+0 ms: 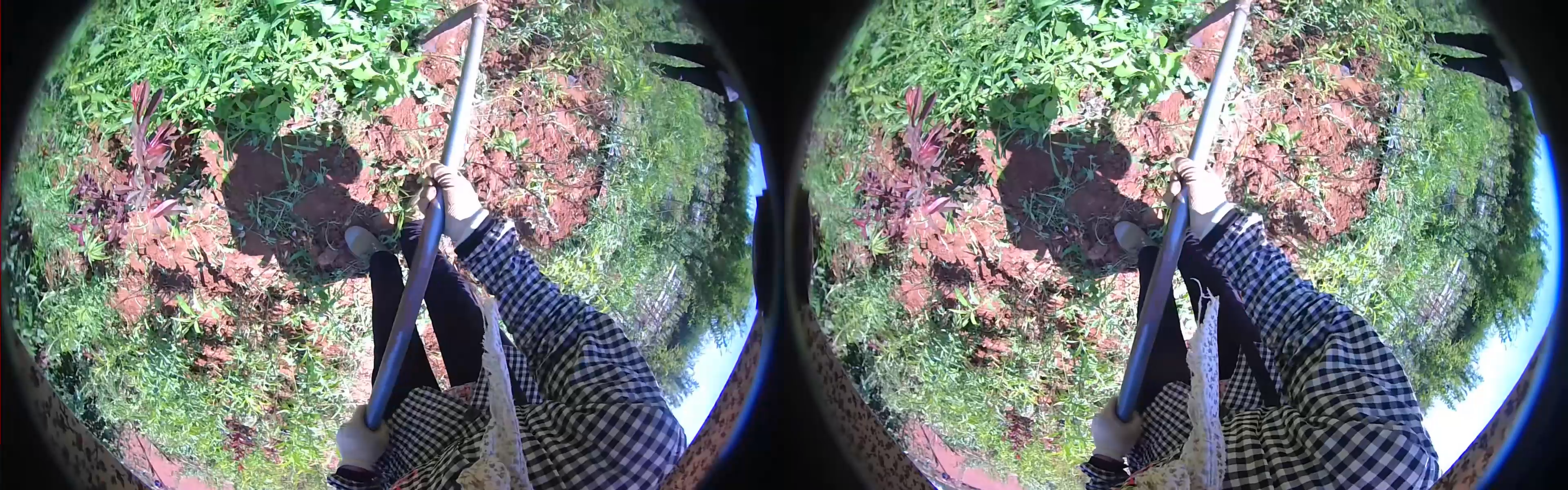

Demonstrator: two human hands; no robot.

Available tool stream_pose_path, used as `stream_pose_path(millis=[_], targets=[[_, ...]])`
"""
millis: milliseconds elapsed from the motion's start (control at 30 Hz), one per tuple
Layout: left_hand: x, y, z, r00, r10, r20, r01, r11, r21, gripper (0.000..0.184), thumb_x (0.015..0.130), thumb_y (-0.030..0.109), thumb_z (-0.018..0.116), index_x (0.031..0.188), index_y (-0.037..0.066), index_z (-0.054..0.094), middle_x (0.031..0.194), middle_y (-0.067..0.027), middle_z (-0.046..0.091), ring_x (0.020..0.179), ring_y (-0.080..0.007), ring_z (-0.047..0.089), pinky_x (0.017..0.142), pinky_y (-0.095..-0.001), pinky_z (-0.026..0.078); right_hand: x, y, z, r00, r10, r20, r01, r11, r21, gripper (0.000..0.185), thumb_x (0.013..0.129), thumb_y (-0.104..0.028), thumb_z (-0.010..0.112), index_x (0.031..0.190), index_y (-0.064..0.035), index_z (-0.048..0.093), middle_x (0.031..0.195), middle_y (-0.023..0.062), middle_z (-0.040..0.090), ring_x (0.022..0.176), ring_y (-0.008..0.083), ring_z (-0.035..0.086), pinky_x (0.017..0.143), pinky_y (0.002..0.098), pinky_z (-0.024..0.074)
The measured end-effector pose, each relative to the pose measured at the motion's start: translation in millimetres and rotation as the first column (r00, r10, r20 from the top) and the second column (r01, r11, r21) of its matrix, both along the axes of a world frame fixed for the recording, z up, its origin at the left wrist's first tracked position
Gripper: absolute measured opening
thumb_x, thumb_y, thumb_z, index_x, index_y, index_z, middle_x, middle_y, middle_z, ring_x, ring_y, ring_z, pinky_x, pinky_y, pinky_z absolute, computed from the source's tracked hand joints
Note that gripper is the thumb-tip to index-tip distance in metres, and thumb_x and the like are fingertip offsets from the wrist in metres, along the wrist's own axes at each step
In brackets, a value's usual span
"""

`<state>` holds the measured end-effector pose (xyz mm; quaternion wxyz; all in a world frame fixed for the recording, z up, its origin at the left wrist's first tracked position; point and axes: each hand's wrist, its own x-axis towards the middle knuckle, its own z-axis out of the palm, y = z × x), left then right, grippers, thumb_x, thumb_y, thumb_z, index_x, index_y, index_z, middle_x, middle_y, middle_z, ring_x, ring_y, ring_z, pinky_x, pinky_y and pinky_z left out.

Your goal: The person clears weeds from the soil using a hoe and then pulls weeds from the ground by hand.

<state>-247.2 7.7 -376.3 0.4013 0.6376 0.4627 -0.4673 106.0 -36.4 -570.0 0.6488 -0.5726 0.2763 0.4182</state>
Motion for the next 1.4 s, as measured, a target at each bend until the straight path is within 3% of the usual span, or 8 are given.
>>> stream_pose_path(millis=[200, 300, 600, 800, 967, 1100, 1167, 1400], targets=[[-33, -1, 56, 0.816, 0.57, -0.097, -0.578, 0.802, -0.148, 0.032, 0.064, 0.024, 0.071, 0.083, 0.001, 0.061, 0.066, -0.0171, 0.063, 0.058, -0.0319, 0.063, 0.056, -0.0381, 0.05, -100, 76, 22, 0.954, 0.207, -0.218, -0.23, 0.969, -0.087, 0.024, 0.08, -0.021, 0.066, 0.083, -0.0032, 0.05, 0.065, 0.0064, 0.055, 0.049, 0.0148, 0.051, 0.043, 0.0297, 0.0446], [-56, -18, 82, 0.677, 0.735, -0.051, -0.731, 0.661, -0.171, 0.043, 0.07, 0.013, 0.068, 0.111, 0.004, 0.056, 0.07, -0.0099, 0.063, 0.065, -0.0207, 0.062, 0.06, -0.0359, 0.05, -146, 89, -5, 0.855, 0.453, -0.253, -0.48, 0.876, -0.056, 0.027, 0.078, -0.019, 0.067, 0.087, -0.0003, 0.05, 0.067, 0.0066, 0.055, 0.055, 0.0155, 0.054, 0.047, 0.0294, 0.0477], [-35, 12, 91, 0.411, 0.84, -0.354, -0.909, 0.349, -0.228, 0.029, 0.069, 0.014, 0.076, 0.091, 0.003, 0.06, 0.071, -0.0029, 0.061, 0.061, -0.0115, 0.057, 0.054, -0.0265, 0.045, -145, 94, -24, 0.757, 0.597, -0.266, -0.627, 0.778, -0.041, 0.026, 0.077, -0.021, 0.07, 0.082, -0.002, 0.053, 0.067, 0.0063, 0.054, 0.054, 0.0148, 0.054, 0.047, 0.0305, 0.046], [-34, -36, 87, 0.794, 0.577, -0.192, -0.599, 0.796, -0.085, 0.029, 0.07, 0.017, 0.073, 0.091, 0.003, 0.06, 0.074, -0.007, 0.062, 0.065, -0.0172, 0.059, 0.058, -0.0318, 0.047, -77, 119, -75, 0.797, 0.445, -0.409, -0.485, 0.874, 0.006, 0.023, 0.082, -0.02, 0.065, 0.083, -0.0024, 0.051, 0.07, 0.0059, 0.053, 0.057, 0.0168, 0.055, 0.052, 0.0327, 0.0532], [-20, -47, 96, 0.861, 0.454, -0.23, -0.458, 0.888, 0.036, 0.028, 0.07, 0.017, 0.072, 0.09, 0.003, 0.059, 0.073, -0.0088, 0.062, 0.065, -0.0198, 0.059, 0.059, -0.0333, 0.048, -39, 98, -91, 0.781, 0.409, -0.473, -0.405, 0.907, 0.116, 0.017, 0.083, -0.02, 0.064, 0.075, -0.0067, 0.056, 0.062, 0.0042, 0.052, 0.051, 0.0174, 0.053, 0.046, 0.03, 0.0446], [-2, -43, 103, 0.896, 0.4, -0.192, -0.402, 0.915, 0.03, 0.028, 0.069, 0.017, 0.071, 0.09, 0.003, 0.059, 0.073, -0.0103, 0.062, 0.065, -0.0219, 0.06, 0.06, -0.0346, 0.048, 32, 67, -62, 0.624, -0.08, -0.777, 0.096, 0.995, -0.026, 0.021, 0.086, -0.017, 0.06, 0.072, -0.0081, 0.049, 0.055, 0.001, 0.046, 0.042, 0.0121, 0.043, 0.041, 0.0286, 0.0408], [41, -28, 78, 0.972, 0.058, -0.229, -0.067, 0.997, -0.029, 0.026, 0.069, 0.017, 0.069, 0.089, 0.003, 0.057, 0.073, -0.0159, 0.061, 0.066, -0.0295, 0.06, 0.061, -0.0383, 0.048, 84, 50, -71, 0.69, -0.066, -0.72, 0.096, 0.995, 0.001, 0.019, 0.086, -0.018, 0.061, 0.075, -0.0098, 0.048, 0.053, 0.0014, 0.045, 0.041, 0.0158, 0.047, 0.041, 0.0326, 0.0446], [216, 39, -3, 0.998, -0.044, 0.043, 0.034, 0.977, 0.209, 0.024, 0.068, 0.021, 0.064, 0.089, 0.013, 0.059, 0.063, -0.0133, 0.06, 0.06, -0.0344, 0.061, 0.058, -0.0451, 0.049, 294, 41, -57, 0.906, -0.116, -0.408, 0.22, 0.95, 0.22, 0.017, 0.086, -0.014, 0.055, 0.071, -0.0115, 0.048, 0.056, -0.0041, 0.043, 0.047, 0.0077, 0.044, 0.046, 0.022, 0.0428]])
